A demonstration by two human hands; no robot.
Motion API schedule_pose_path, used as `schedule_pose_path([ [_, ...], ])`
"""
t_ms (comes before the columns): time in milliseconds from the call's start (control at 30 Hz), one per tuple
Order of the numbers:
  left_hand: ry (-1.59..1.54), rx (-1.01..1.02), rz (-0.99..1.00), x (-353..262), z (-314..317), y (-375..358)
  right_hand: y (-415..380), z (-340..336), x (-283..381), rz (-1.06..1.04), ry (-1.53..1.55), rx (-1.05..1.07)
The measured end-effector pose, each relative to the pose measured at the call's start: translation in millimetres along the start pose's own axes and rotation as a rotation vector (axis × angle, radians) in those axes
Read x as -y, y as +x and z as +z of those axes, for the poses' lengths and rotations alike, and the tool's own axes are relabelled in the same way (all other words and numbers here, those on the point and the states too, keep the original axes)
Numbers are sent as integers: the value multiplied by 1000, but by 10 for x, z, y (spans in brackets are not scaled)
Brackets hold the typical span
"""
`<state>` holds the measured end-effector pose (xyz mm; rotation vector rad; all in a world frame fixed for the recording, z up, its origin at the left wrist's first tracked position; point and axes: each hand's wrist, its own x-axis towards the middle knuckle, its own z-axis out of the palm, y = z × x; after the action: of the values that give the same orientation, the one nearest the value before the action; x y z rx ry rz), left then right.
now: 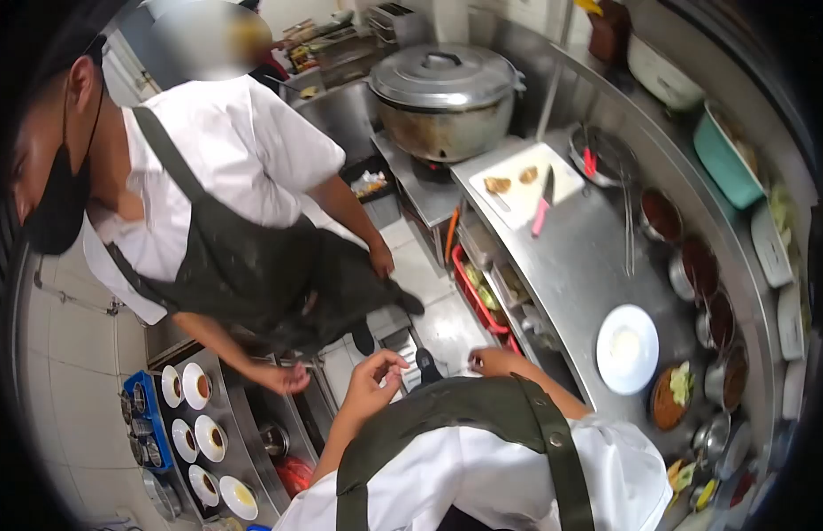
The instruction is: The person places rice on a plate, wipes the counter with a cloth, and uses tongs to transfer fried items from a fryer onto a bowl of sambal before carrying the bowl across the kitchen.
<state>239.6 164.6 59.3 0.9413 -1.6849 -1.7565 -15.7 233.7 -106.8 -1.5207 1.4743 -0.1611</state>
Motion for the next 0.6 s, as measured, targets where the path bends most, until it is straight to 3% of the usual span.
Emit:
schedule_pose_path([
  [133,-15,55,139,-18,-346,543,299,-303,32,-23,150,123],
  [233,49,108,163,-70,-566,870,477,-685,93,75,-54,-97],
  [367,39,144,116,-81,-833,1226,649,-1221,606,230,166,-355],
  [433,20,126,72,-71,-895,1377,750,-1282,714,315,359,-364],
  [467,-14,84,63,-80,-904,1446,746,-1372,865,329,294,-281],
  [500,-46,43,57,-92,-919,1524,960,-1165,344,171,6,-295],
  [533,-7,1,83,-104,-969,1575,1059,-1141,216,21,176,-162],
  [600,15,-253,132,8,-1121,1550,1288,-1097,-17,-96,194,-5],
])
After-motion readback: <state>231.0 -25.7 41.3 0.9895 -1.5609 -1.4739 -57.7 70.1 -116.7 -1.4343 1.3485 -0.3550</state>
